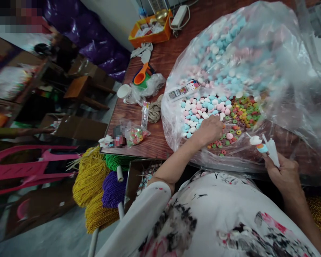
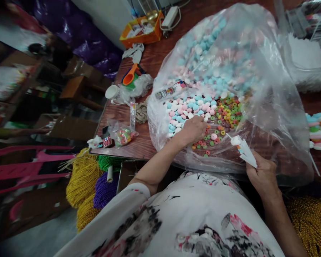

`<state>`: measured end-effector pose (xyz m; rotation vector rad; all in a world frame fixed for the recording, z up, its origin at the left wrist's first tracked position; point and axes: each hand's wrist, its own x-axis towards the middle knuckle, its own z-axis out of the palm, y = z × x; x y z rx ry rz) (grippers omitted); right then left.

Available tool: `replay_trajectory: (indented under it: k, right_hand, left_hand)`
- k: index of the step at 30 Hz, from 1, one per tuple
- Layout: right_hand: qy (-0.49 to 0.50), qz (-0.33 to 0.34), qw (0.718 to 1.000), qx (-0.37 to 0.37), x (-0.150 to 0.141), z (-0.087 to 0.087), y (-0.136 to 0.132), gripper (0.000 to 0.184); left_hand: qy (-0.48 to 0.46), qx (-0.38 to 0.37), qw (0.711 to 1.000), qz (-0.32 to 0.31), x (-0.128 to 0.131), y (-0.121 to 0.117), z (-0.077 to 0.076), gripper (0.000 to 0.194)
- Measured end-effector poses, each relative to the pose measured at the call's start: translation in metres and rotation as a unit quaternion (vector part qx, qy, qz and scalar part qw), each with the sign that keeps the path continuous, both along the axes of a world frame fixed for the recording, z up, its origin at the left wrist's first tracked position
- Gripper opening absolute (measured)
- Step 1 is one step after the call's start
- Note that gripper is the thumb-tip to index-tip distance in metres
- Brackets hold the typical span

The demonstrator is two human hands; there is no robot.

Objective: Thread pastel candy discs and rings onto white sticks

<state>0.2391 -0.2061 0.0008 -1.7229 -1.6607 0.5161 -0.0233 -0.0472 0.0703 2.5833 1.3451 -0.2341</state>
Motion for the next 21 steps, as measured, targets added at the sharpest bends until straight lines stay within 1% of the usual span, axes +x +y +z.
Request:
replay_trajectory:
  k: [3, 7, 11, 14, 16, 18, 20, 21]
  right_hand:
    - [-0.022, 0.01, 1.0, -0.003, 0.0, -0.002, -0.001, 0.023]
    - [-0.051, 0.012, 0.999, 0.014, 0.002, -0.006, -0.002, 0.026]
    - [-0.06, 0.023, 0.997, 0.039, 0.002, -0.009, -0.001, 0.024]
    - [-0.055, 0.027, 0.997, 0.04, 0.0, -0.007, 0.001, 0.025]
    - [-0.034, 0.026, 0.998, 0.035, -0.002, -0.004, 0.001, 0.023]
    - [0.007, 0.016, 0.999, 0.028, -0.005, -0.002, -0.001, 0.018]
    - [0.056, 0.009, 0.998, 0.019, -0.011, 0.001, -0.002, 0.017]
    - [0.077, 0.012, 0.997, 0.012, -0.015, 0.003, -0.002, 0.018]
  left_hand:
    - [0.024, 0.014, 1.0, -0.014, 0.007, -0.006, -0.002, 0.03]
    - [0.034, 0.033, 0.998, -0.036, 0.006, -0.013, -0.005, 0.028]
    - [0.017, 0.06, 0.997, -0.047, 0.006, -0.021, -0.008, 0.026]
    - [-0.019, 0.056, 0.997, -0.053, 0.007, -0.02, -0.013, 0.025]
    - [-0.078, 0.039, 0.995, -0.05, 0.007, -0.017, -0.02, 0.021]
    - [-0.174, 0.006, 0.984, -0.033, 0.005, -0.013, -0.028, 0.02]
    - [-0.296, -0.045, 0.954, 0.011, 0.003, -0.012, -0.036, 0.021]
    - [-0.357, -0.074, 0.93, 0.044, 0.002, -0.013, -0.039, 0.02]
